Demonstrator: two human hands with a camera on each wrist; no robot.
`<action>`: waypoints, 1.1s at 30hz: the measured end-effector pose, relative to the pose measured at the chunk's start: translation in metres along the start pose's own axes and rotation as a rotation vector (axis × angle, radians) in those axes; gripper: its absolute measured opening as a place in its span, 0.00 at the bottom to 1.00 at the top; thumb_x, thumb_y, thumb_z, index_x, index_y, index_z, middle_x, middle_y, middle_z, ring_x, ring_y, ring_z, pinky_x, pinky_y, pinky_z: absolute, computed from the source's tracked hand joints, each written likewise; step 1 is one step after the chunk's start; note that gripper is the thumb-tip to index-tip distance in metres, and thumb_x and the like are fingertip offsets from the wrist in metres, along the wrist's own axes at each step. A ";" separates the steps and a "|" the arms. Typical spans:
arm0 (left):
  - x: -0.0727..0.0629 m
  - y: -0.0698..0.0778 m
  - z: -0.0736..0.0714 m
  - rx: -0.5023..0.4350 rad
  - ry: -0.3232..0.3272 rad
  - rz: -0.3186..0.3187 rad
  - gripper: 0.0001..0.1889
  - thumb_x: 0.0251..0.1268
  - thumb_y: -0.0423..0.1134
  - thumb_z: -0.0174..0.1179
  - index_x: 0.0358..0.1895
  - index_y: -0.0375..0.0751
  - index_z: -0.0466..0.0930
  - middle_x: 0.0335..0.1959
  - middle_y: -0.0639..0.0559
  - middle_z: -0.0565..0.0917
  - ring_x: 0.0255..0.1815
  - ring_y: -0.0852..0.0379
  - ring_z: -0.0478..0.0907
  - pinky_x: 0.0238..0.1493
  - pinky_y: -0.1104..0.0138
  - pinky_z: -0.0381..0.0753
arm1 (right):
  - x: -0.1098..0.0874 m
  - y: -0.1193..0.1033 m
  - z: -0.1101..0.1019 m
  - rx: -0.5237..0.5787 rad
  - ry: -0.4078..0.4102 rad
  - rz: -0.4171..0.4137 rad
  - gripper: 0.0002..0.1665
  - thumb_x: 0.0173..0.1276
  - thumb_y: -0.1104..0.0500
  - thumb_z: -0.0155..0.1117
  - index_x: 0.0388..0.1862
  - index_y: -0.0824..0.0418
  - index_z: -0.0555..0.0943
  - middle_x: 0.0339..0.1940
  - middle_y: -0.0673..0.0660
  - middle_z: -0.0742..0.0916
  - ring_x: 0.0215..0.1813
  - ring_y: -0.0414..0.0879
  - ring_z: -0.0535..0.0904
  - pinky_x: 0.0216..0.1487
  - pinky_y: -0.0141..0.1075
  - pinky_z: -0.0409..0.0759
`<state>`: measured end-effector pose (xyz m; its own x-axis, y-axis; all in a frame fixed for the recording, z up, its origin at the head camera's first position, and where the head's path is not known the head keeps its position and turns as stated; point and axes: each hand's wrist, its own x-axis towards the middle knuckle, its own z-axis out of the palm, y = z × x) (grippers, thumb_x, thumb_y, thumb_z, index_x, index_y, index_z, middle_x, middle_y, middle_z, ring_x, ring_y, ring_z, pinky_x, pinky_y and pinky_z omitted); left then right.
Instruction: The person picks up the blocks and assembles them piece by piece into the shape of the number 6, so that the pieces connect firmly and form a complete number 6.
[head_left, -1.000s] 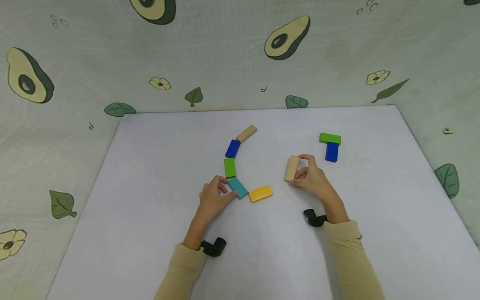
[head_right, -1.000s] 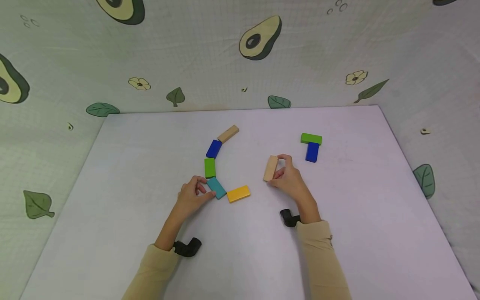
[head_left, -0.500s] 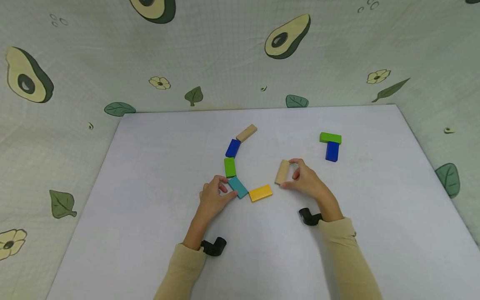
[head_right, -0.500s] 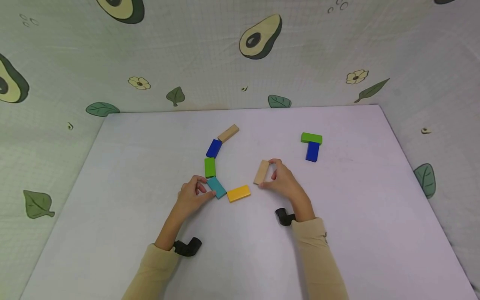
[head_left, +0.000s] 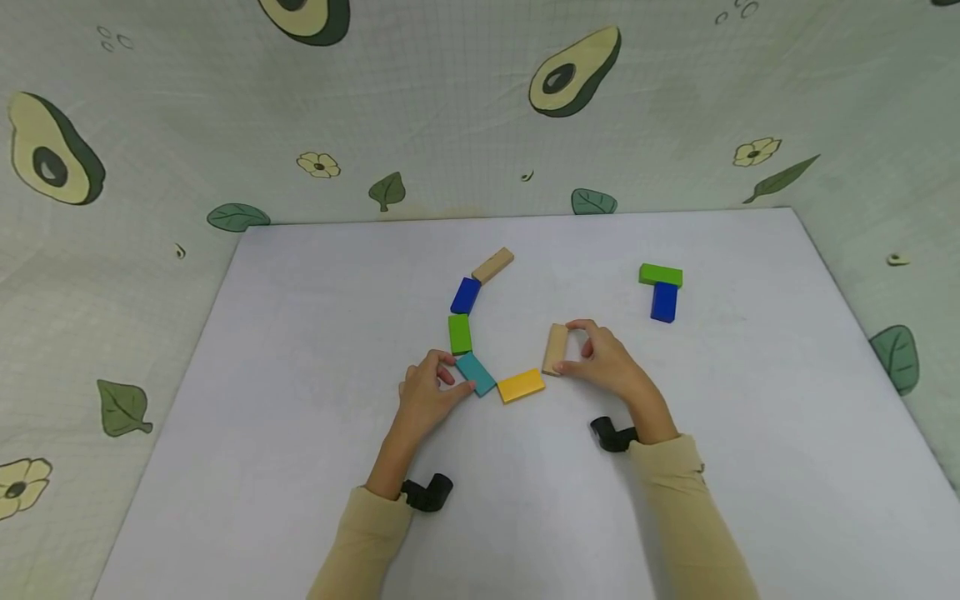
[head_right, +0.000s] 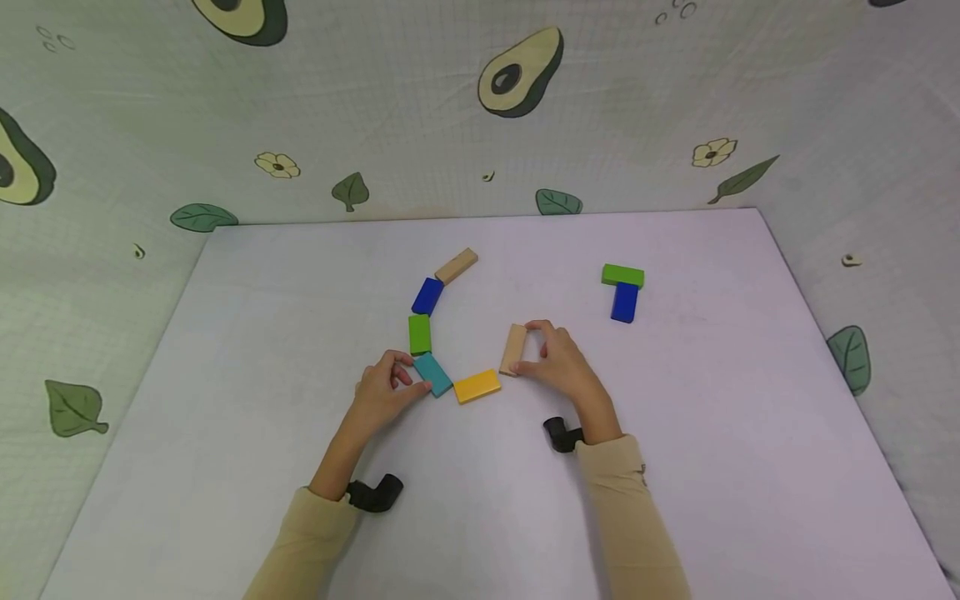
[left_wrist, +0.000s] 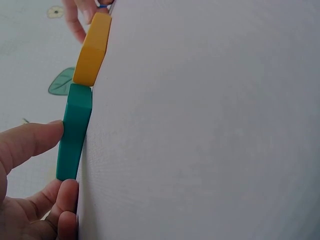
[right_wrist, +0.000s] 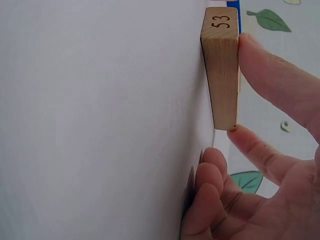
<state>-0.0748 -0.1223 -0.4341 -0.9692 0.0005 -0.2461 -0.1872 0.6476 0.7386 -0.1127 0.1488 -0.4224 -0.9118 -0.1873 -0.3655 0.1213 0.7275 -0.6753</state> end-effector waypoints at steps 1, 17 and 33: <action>0.000 0.000 0.000 0.000 0.000 0.000 0.22 0.52 0.46 0.66 0.48 0.41 0.73 0.31 0.48 0.76 0.38 0.51 0.66 0.40 0.60 0.57 | 0.000 -0.001 0.000 -0.001 0.001 0.005 0.40 0.58 0.52 0.67 0.66 0.61 0.61 0.39 0.64 0.72 0.37 0.52 0.67 0.35 0.37 0.65; 0.001 0.001 0.000 0.006 0.002 -0.016 0.22 0.52 0.46 0.67 0.48 0.41 0.73 0.31 0.48 0.77 0.38 0.50 0.66 0.40 0.60 0.57 | -0.001 -0.004 0.004 -0.027 -0.012 0.032 0.41 0.57 0.48 0.68 0.67 0.55 0.62 0.39 0.63 0.70 0.37 0.52 0.66 0.34 0.37 0.64; 0.002 -0.002 0.001 0.008 0.003 -0.006 0.22 0.52 0.46 0.67 0.48 0.41 0.73 0.30 0.48 0.77 0.38 0.50 0.66 0.40 0.60 0.57 | -0.001 -0.003 0.004 -0.031 -0.003 0.017 0.41 0.57 0.48 0.68 0.66 0.57 0.62 0.38 0.63 0.69 0.36 0.52 0.66 0.33 0.37 0.63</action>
<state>-0.0765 -0.1228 -0.4366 -0.9686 -0.0059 -0.2487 -0.1918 0.6539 0.7319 -0.1109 0.1439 -0.4224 -0.9085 -0.1770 -0.3784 0.1239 0.7509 -0.6487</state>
